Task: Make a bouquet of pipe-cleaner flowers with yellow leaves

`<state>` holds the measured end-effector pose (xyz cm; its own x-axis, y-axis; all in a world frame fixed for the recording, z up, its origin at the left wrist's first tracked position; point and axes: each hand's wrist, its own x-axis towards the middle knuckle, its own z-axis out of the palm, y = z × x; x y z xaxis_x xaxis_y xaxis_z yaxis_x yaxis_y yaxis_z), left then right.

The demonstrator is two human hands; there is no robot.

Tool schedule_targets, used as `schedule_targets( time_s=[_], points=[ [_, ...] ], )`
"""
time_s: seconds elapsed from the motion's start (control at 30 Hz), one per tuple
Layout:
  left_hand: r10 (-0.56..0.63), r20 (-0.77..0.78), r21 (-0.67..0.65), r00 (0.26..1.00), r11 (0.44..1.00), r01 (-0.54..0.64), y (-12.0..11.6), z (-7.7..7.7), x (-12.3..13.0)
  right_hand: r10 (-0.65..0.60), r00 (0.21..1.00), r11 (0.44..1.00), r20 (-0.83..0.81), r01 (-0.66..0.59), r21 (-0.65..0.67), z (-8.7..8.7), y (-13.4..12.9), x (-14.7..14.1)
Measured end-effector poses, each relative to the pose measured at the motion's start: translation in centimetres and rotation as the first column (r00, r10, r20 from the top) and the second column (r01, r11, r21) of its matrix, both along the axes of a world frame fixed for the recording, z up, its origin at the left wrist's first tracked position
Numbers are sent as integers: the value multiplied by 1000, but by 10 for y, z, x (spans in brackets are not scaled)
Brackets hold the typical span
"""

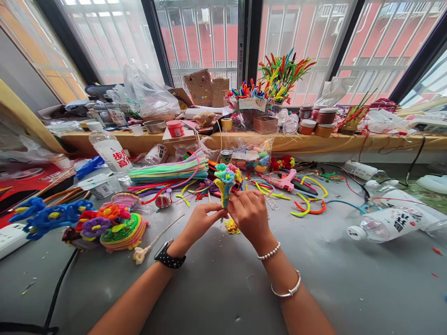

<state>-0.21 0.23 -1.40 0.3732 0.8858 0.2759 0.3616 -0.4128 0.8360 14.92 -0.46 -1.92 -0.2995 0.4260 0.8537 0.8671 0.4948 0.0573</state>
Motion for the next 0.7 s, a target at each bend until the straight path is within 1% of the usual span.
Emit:
schedule_targets(
  time_s=[0.3,0.7],
  points=[
    [3,-15,36,1000,999,-2,0,-2,0,-14,1000,999,-4,14,-40,-1,0,0],
    [8,-43,53,999,999,-5,1,-2,-1,-8,1000,999,3,8,-38,1,-2,-2]
  ],
)
